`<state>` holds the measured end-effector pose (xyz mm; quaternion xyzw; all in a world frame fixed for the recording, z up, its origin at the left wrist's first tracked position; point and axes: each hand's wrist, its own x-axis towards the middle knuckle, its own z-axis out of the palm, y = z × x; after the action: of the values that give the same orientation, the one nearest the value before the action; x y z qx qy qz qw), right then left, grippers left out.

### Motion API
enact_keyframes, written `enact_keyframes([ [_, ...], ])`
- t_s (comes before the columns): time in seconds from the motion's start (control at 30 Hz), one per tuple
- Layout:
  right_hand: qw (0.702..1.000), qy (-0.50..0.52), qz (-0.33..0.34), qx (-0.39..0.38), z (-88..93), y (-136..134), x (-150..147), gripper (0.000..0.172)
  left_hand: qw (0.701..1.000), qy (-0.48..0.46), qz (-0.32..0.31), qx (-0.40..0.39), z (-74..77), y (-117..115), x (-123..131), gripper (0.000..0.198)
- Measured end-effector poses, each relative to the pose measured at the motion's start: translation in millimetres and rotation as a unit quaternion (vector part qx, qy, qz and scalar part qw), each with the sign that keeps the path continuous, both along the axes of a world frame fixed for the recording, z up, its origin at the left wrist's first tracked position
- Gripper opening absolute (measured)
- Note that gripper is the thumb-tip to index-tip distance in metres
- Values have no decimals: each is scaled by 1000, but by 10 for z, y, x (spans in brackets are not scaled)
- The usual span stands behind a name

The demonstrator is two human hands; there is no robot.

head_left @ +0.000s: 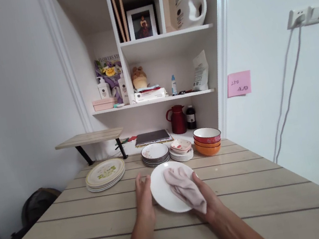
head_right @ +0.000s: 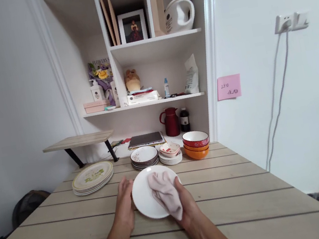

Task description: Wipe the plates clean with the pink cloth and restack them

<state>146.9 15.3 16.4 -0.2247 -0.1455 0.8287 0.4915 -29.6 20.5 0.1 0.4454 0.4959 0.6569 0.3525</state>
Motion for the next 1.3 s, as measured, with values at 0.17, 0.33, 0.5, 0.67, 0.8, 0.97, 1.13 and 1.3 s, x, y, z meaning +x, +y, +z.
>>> enact_keyframes([
  [0.17,1000,-3,6,22,-58,47,52,59,916,-330,-209,-90,193,-128,50,61],
  [0.33,998,-1,51,35,-88,35,24,62,841,-393,-333,-165,90,-178,150,62],
  [0.5,997,-66,8,47,-77,52,-43,60,838,-434,-270,-194,-43,-128,136,64],
  [0.67,887,-335,-285,139,-83,147,269,71,841,-455,-241,-165,-19,-121,96,65],
  [0.8,751,-483,-263,364,-33,75,494,40,846,-464,-224,-134,-102,-75,46,70],
  [0.97,588,-591,-64,548,194,-55,459,42,828,-482,-250,-139,-130,-59,68,68],
  [1.13,452,-634,73,623,352,63,416,69,818,-462,-311,-144,-9,-149,136,59],
  [1.3,407,-655,87,630,278,138,149,70,827,-452,-290,-165,30,-181,167,52],
])
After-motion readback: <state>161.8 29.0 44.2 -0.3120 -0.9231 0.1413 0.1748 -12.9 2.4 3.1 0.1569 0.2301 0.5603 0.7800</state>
